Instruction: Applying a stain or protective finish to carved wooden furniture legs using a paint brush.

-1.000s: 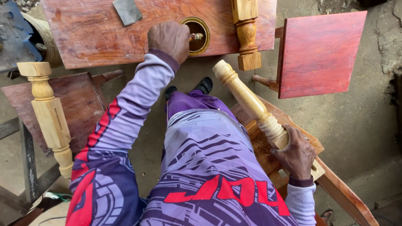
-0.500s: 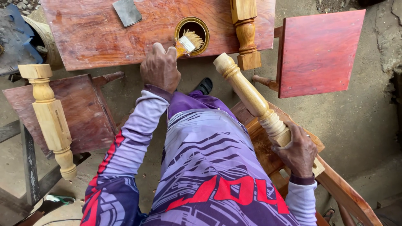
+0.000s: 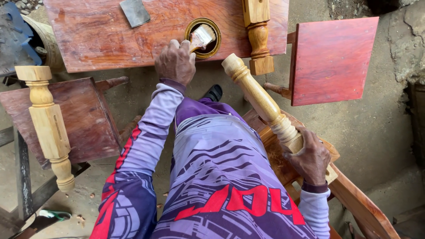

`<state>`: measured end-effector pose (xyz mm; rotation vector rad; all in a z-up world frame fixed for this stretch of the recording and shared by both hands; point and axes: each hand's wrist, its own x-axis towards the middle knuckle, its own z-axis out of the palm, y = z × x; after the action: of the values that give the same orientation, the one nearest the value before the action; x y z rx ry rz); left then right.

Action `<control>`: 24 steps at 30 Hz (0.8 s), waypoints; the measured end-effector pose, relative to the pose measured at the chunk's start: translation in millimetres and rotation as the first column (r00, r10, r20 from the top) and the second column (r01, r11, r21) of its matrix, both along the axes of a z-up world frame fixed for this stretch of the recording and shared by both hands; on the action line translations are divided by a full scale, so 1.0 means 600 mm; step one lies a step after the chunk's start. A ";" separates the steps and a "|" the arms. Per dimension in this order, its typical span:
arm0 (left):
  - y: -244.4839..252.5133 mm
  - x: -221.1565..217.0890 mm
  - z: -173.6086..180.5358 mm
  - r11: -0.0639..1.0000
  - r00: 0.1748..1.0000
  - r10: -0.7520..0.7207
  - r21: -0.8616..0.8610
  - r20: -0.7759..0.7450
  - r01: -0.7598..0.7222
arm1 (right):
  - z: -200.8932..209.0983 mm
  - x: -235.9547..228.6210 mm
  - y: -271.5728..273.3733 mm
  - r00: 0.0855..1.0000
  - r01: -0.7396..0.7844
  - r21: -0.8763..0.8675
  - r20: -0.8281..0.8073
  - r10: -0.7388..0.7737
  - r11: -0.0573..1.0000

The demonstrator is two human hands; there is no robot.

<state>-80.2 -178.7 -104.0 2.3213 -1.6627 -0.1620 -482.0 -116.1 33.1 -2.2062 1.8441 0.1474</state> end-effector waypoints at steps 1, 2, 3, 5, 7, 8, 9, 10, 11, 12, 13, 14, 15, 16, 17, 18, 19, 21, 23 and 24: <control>0.001 0.003 -0.001 1.000 0.999 0.005 -0.021 -0.041 -0.006 | -0.003 -0.001 0.001 1.000 -0.004 -0.005 0.003 0.004 1.000; 0.005 0.005 -0.002 0.999 0.996 0.011 -0.037 -0.084 -0.014 | -0.004 -0.003 0.002 1.000 -0.009 -0.006 0.005 0.009 1.000; 0.012 0.006 -0.006 0.999 0.996 0.009 -0.035 -0.085 -0.012 | -0.005 -0.006 0.003 1.000 -0.007 -0.003 0.004 0.008 1.000; 0.026 0.011 -0.015 0.998 0.989 0.016 -0.064 -0.149 -0.026 | -0.011 -0.008 0.005 1.000 0.015 -0.001 0.021 -0.015 1.000; 0.035 0.011 -0.008 0.997 0.983 0.027 -0.070 -0.183 -0.041 | -0.013 -0.010 0.007 1.000 0.027 0.006 0.003 -0.027 1.000; 0.040 0.012 -0.005 0.995 0.976 0.043 -0.077 -0.216 -0.061 | -0.014 -0.011 0.009 0.999 0.035 0.011 -0.013 -0.034 0.999; 0.043 0.013 -0.001 0.996 0.975 0.040 -0.075 -0.217 -0.058 | -0.014 -0.011 0.010 0.999 0.037 0.013 -0.015 -0.037 0.999; 0.045 0.014 0.003 0.995 0.967 0.064 -0.057 -0.245 -0.080 | -0.014 -0.012 0.011 0.999 0.037 0.015 0.004 -0.037 0.999; 0.048 0.015 0.008 0.994 0.958 0.088 -0.039 -0.272 -0.102 | -0.014 -0.012 0.011 0.999 0.036 0.018 0.024 -0.037 0.999; 0.049 0.016 0.007 0.994 0.958 0.091 -0.038 -0.272 -0.105 | -0.014 -0.011 0.010 0.999 0.034 0.019 0.023 -0.034 0.999; 0.049 0.017 0.006 0.994 0.955 0.096 -0.031 -0.281 -0.109 | -0.014 -0.009 0.010 0.999 0.036 0.024 0.032 -0.037 0.999; 0.050 0.018 0.005 0.993 0.952 0.102 -0.025 -0.289 -0.114 | -0.013 -0.008 0.009 0.998 0.038 0.029 0.042 -0.039 0.999; 0.048 0.017 0.000 0.993 0.952 0.104 -0.025 -0.288 -0.116 | -0.016 -0.008 0.008 0.998 0.035 0.029 0.043 -0.037 0.999; 0.046 0.016 -0.005 0.993 0.957 0.088 -0.051 -0.278 -0.106 | -0.017 -0.009 0.008 0.999 0.035 0.035 0.040 -0.036 0.999; 0.044 0.014 -0.011 0.992 0.961 0.073 -0.076 -0.267 -0.096 | -0.019 -0.011 0.009 0.999 0.034 0.042 0.038 -0.036 0.999; 0.038 0.012 -0.008 0.992 0.961 0.072 -0.078 -0.267 -0.096 | -0.022 -0.010 0.008 0.999 0.035 0.040 0.038 -0.036 0.999; 0.032 0.011 -0.006 0.994 0.956 0.084 -0.042 -0.281 -0.100 | -0.025 -0.009 0.006 0.998 0.033 0.045 0.049 -0.035 0.998; 0.024 0.005 0.001 0.995 0.949 0.097 -0.006 -0.298 -0.104 | -0.029 -0.005 0.002 0.998 0.031 0.051 0.057 -0.034 0.998; 0.020 0.003 0.012 0.982 0.914 0.175 0.126 -0.366 -0.138 | -0.038 0.005 -0.005 0.998 0.034 0.066 0.050 -0.038 0.997; 0.023 0.004 0.015 0.982 0.915 0.176 0.127 -0.364 -0.138 | -0.044 0.008 -0.008 0.998 0.034 0.068 0.052 -0.038 0.997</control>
<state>-77.8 -165.1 -95.0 2.2998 -1.3016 -0.6238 -476.9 -121.0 6.4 -2.1108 1.8229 0.1402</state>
